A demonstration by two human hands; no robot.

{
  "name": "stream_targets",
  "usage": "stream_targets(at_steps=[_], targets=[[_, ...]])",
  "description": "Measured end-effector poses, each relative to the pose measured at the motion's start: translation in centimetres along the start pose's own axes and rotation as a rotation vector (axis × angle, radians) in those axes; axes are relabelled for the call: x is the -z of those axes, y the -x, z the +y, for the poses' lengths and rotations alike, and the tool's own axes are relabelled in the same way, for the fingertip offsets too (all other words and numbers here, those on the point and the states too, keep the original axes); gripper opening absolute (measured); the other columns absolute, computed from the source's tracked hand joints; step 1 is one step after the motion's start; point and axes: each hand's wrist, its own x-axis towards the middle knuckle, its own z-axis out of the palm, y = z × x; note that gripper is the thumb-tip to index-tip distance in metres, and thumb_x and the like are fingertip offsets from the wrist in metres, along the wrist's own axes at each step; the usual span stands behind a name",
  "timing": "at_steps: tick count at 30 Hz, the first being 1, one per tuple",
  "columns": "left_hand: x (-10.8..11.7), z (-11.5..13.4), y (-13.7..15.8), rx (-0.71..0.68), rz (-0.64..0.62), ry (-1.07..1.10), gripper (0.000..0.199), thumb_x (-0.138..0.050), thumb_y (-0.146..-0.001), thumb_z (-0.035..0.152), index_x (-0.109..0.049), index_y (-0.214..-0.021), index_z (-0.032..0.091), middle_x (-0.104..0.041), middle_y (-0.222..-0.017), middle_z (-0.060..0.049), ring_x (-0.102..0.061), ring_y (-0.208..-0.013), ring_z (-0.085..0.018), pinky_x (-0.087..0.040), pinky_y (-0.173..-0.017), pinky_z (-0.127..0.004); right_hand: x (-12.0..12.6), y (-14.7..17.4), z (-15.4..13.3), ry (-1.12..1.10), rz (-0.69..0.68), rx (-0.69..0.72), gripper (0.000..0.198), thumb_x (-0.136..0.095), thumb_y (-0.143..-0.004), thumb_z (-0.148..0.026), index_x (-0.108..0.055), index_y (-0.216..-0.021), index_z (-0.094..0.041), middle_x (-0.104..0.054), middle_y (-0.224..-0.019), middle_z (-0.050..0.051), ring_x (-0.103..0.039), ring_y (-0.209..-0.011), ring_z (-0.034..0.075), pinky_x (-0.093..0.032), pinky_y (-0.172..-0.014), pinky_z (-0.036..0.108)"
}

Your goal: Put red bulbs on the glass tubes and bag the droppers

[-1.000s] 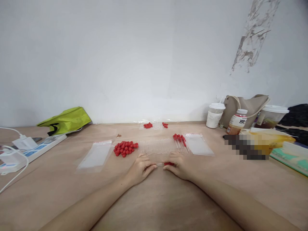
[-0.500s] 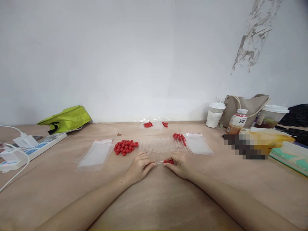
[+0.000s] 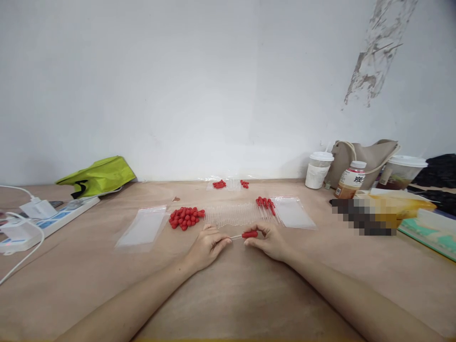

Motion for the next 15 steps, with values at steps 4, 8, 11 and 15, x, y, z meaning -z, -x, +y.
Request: stream_targets(at_steps=[4,8,11,15], targets=[[0.1,0.0,0.0,-0.006,0.003,0.014,0.022,-0.045,-0.086,0.029,-0.064,-0.085,0.018,-0.063,-0.064,0.0,-0.052,-0.058,-0.013,-0.036,-0.07,-0.03,-0.8,-0.1,0.3,-0.222,0.032,-0.038,0.019,-0.063,-0.067,-0.033,-0.059,-0.079,-0.018,-0.064,-0.079,0.003,-0.058,-0.075,0.014,-0.044,-0.07,0.029],[0.7,-0.2,0.0,0.041,0.004,0.04,0.026,-0.045,-0.085,0.03,-0.057,-0.106,0.019,-0.066,-0.08,-0.002,-0.057,-0.073,-0.016,-0.036,-0.077,-0.032,-0.2,-0.9,0.1,-0.368,0.158,-0.128,0.034,-0.061,-0.068,-0.037,-0.054,-0.096,-0.02,-0.06,-0.079,0.001,-0.056,-0.074,0.013,-0.044,-0.07,0.028],[1.1,-0.9,0.3,0.124,0.042,0.004,0.026,-0.047,-0.084,0.032,-0.058,-0.104,0.021,-0.065,-0.081,-0.002,-0.057,-0.075,-0.016,-0.038,-0.076,-0.031,2.8,-2.2,0.2,-0.364,0.36,-0.187,0.05,-0.06,-0.066,-0.041,-0.045,-0.109,-0.021,-0.056,-0.072,-0.002,-0.054,-0.065,0.012,-0.043,-0.062,0.026],[1.3,-2.1,0.8,0.142,0.044,-0.076,0.021,-0.05,-0.081,0.031,-0.063,-0.094,0.021,-0.064,-0.072,-0.001,-0.056,-0.065,-0.015,-0.038,-0.069,-0.029,7.9,-4.5,1.8,-0.18,0.581,-0.254,0.044,-0.058,-0.064,-0.042,-0.047,-0.099,-0.018,-0.054,-0.061,-0.004,-0.051,-0.057,0.011,-0.039,-0.054,0.023]])
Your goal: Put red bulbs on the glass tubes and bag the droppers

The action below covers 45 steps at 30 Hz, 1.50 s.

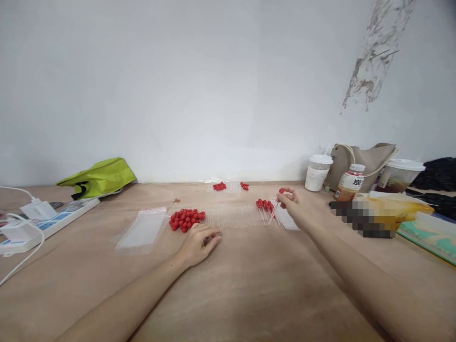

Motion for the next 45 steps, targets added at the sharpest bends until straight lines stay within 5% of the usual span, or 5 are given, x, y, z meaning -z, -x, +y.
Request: stream_targets(at_steps=[5,11,20,27,45], targets=[[0.1,0.0,0.0,-0.024,-0.052,-0.038,0.017,-0.049,-0.082,0.026,-0.064,-0.09,0.022,-0.065,-0.072,0.0,-0.056,-0.067,-0.015,-0.036,-0.069,-0.029,1.4,-4.2,2.5,0.582,-0.018,0.007,0.028,-0.051,-0.069,-0.034,-0.058,-0.092,-0.018,-0.056,-0.059,-0.001,-0.053,-0.059,0.012,-0.039,-0.055,0.022],[0.2,0.2,-0.2,-0.01,-0.089,-0.054,0.017,-0.048,-0.083,0.027,-0.064,-0.086,0.022,-0.063,-0.07,0.0,-0.055,-0.067,-0.015,-0.035,-0.067,-0.028,1.0,-5.6,6.2,0.748,-0.021,-0.044,0.03,-0.052,-0.069,-0.029,-0.063,-0.095,-0.018,-0.062,-0.07,0.003,-0.057,-0.069,0.016,-0.04,-0.064,0.025],[0.1,-0.1,-0.3,-0.021,-0.097,-0.051,0.021,-0.045,-0.084,0.03,-0.064,-0.085,0.021,-0.062,-0.069,-0.002,-0.055,-0.067,-0.016,-0.037,-0.068,-0.028,2.0,-4.8,6.7,0.855,-0.045,-0.029,0.042,-0.05,-0.072,-0.043,-0.059,-0.101,-0.015,-0.063,-0.079,0.007,-0.057,-0.075,0.017,-0.039,-0.066,0.025],[0.0,-0.2,-0.2,-0.013,-0.091,-0.054,0.018,-0.048,-0.083,0.028,-0.065,-0.085,0.021,-0.061,-0.068,-0.002,-0.055,-0.066,-0.016,-0.037,-0.068,-0.029,2.0,-2.7,4.8,0.908,-0.101,-0.021,0.04,-0.053,-0.063,-0.056,-0.049,-0.052,-0.018,-0.053,-0.053,0.001,-0.049,-0.054,0.014,-0.03,-0.048,0.022],[0.1,0.0,-0.2,-0.014,-0.094,-0.052,0.019,-0.048,-0.083,0.029,-0.065,-0.085,0.022,-0.062,-0.07,-0.001,-0.056,-0.068,-0.016,-0.038,-0.068,-0.028,1.9,-2.1,4.5,0.917,-0.102,-0.086,0.03,-0.051,-0.063,-0.04,-0.048,-0.043,-0.018,-0.047,-0.043,0.0,-0.047,-0.048,0.012,-0.028,-0.044,0.022]])
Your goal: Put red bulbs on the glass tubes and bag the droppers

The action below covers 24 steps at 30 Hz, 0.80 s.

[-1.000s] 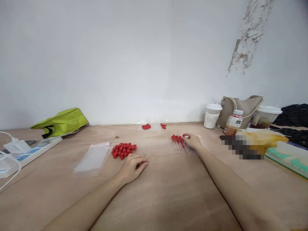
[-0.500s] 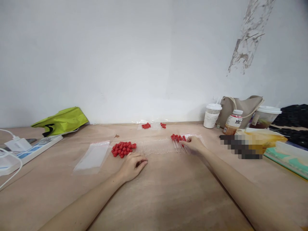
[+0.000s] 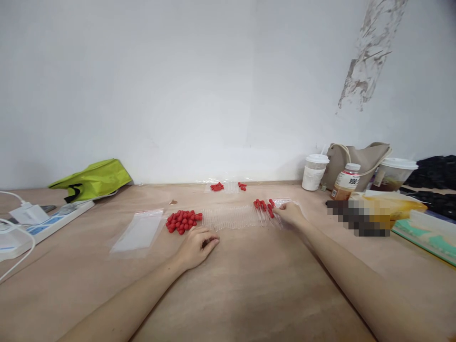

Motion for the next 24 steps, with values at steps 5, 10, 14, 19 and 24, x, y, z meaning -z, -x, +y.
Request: stream_targets(at_steps=[5,10,14,19,24], targets=[[0.0,0.1,0.0,-0.007,-0.002,0.017,0.017,-0.048,-0.083,0.027,-0.064,-0.084,0.022,-0.063,-0.071,-0.001,-0.055,-0.068,-0.016,-0.037,-0.066,-0.028,0.0,-0.1,0.3,0.03,0.004,0.033,0.029,-0.053,-0.063,-0.04,-0.049,-0.044,-0.018,-0.05,-0.045,0.001,-0.048,-0.048,0.013,-0.029,-0.045,0.022],[-0.1,0.0,0.0,-0.002,0.0,0.019,0.018,-0.048,-0.083,0.027,-0.064,-0.084,0.021,-0.062,-0.07,-0.001,-0.055,-0.067,-0.016,-0.037,-0.068,-0.029,0.8,-0.1,0.0,0.031,-0.007,0.206,0.016,-0.053,-0.063,-0.029,-0.061,-0.07,-0.017,-0.058,-0.067,0.002,-0.052,-0.063,0.014,-0.035,-0.057,0.022],[-0.1,0.0,0.1,0.003,-0.008,0.024,0.019,-0.047,-0.083,0.028,-0.064,-0.084,0.021,-0.062,-0.07,-0.001,-0.055,-0.067,-0.016,-0.037,-0.068,-0.029,1.4,-0.2,0.1,0.136,-0.096,0.465,0.03,-0.051,-0.062,-0.023,-0.064,-0.089,-0.019,-0.057,-0.073,0.003,-0.051,-0.072,0.016,-0.036,-0.066,0.024],[0.0,0.1,0.0,0.003,-0.003,0.025,0.019,-0.047,-0.083,0.029,-0.065,-0.084,0.022,-0.063,-0.07,-0.001,-0.055,-0.067,-0.015,-0.037,-0.068,-0.029,0.9,-0.8,0.5,0.218,-0.158,0.489,0.042,-0.05,-0.061,-0.021,-0.063,-0.1,-0.018,-0.057,-0.081,0.006,-0.051,-0.079,0.019,-0.036,-0.071,0.026],[0.0,0.1,0.0,-0.003,-0.01,0.033,0.017,-0.048,-0.083,0.027,-0.064,-0.083,0.022,-0.064,-0.073,-0.001,-0.056,-0.069,-0.016,-0.037,-0.068,-0.028,0.5,-1.1,0.3,0.198,-0.204,0.471,0.039,-0.054,-0.059,-0.023,-0.065,-0.097,-0.019,-0.059,-0.081,0.006,-0.051,-0.079,0.02,-0.036,-0.072,0.026]])
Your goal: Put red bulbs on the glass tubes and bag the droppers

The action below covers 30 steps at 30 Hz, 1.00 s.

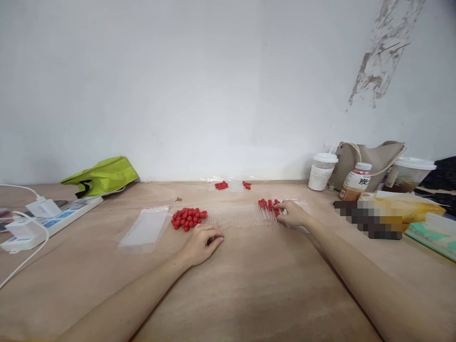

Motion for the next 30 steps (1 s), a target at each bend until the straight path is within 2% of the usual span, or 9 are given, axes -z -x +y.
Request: stream_targets(at_steps=[4,8,12,15,17,19,24,27,30], targets=[[0.0,0.0,0.0,0.008,-0.005,-0.004,0.014,-0.05,-0.082,0.024,-0.064,-0.083,0.022,-0.063,-0.073,0.0,-0.056,-0.069,-0.015,-0.038,-0.069,-0.029,0.1,0.1,0.0,-0.056,0.015,-0.009,0.034,-0.057,-0.058,-0.022,-0.066,-0.091,-0.018,-0.059,-0.08,0.004,-0.051,-0.077,0.018,-0.037,-0.071,0.025],[0.0,-0.1,0.0,0.004,-0.007,-0.005,0.015,-0.049,-0.082,0.025,-0.064,-0.084,0.022,-0.062,-0.071,0.0,-0.056,-0.068,-0.015,-0.037,-0.068,-0.028,1.0,0.3,0.0,-0.12,0.111,-0.007,0.032,-0.058,-0.059,-0.025,-0.065,-0.089,-0.016,-0.056,-0.076,0.003,-0.05,-0.075,0.017,-0.037,-0.069,0.026],[0.1,0.0,0.0,0.001,-0.007,0.004,0.013,-0.051,-0.081,0.022,-0.064,-0.082,0.022,-0.062,-0.071,0.001,-0.056,-0.069,-0.015,-0.036,-0.068,-0.028,2.0,1.0,-2.2,-0.324,0.174,0.009,0.034,-0.056,-0.064,-0.028,-0.061,-0.096,-0.016,-0.055,-0.079,0.003,-0.048,-0.071,0.015,-0.038,-0.066,0.026],[0.0,0.2,0.0,-0.003,-0.003,0.0,0.013,-0.051,-0.081,0.021,-0.064,-0.082,0.022,-0.061,-0.071,0.001,-0.055,-0.068,-0.015,-0.035,-0.067,-0.027,1.9,2.4,-5.4,-0.459,0.066,0.21,0.035,-0.056,-0.063,-0.023,-0.059,-0.098,-0.018,-0.054,-0.08,0.002,-0.049,-0.073,0.015,-0.039,-0.068,0.026],[0.0,0.3,0.0,-0.001,-0.001,-0.024,0.013,-0.05,-0.081,0.022,-0.063,-0.08,0.022,-0.061,-0.07,0.001,-0.055,-0.068,-0.015,-0.035,-0.067,-0.028,1.5,3.6,-7.5,-0.428,-0.051,0.364,0.035,-0.057,-0.059,-0.017,-0.06,-0.094,-0.019,-0.054,-0.082,0.002,-0.049,-0.077,0.016,-0.039,-0.071,0.027],[0.2,0.3,-0.1,0.034,0.028,-0.079,0.013,-0.05,-0.081,0.023,-0.062,-0.077,0.021,-0.061,-0.07,0.0,-0.054,-0.069,-0.016,-0.035,-0.068,-0.029,1.1,4.9,-9.0,-0.374,-0.156,0.438,0.036,-0.055,-0.057,-0.011,-0.06,-0.092,-0.02,-0.053,-0.081,0.001,-0.049,-0.077,0.015,-0.038,-0.071,0.026],[2.1,-1.2,-1.1,0.262,0.18,-0.283,0.009,-0.05,-0.078,0.025,-0.056,-0.076,0.019,-0.058,-0.08,-0.003,-0.051,-0.079,-0.02,-0.035,-0.072,-0.032,0.9,7.2,-10.3,-0.323,-0.278,0.446,0.035,-0.053,-0.06,-0.009,-0.058,-0.093,-0.021,-0.049,-0.081,0.0,-0.047,-0.071,0.012,-0.038,-0.063,0.023],[3.3,-2.6,-1.8,0.284,0.113,-0.35,0.011,-0.052,-0.076,0.024,-0.057,-0.085,0.02,-0.056,-0.088,-0.004,-0.05,-0.085,-0.021,-0.036,-0.075,-0.032,0.5,7.7,-10.6,-0.331,-0.196,0.406,0.024,-0.057,-0.068,-0.024,-0.06,-0.092,-0.02,-0.049,-0.08,0.001,-0.047,-0.075,0.014,-0.038,-0.068,0.026],[3.6,-3.4,-2.7,0.257,0.022,-0.369,0.015,-0.053,-0.074,0.025,-0.058,-0.087,0.022,-0.056,-0.091,-0.003,-0.049,-0.089,-0.021,-0.035,-0.078,-0.031,-0.8,7.8,-10.8,-0.378,-0.077,0.312,0.026,-0.054,-0.074,-0.029,-0.059,-0.097,-0.02,-0.052,-0.079,0.003,-0.047,-0.074,0.014,-0.039,-0.068,0.027]])
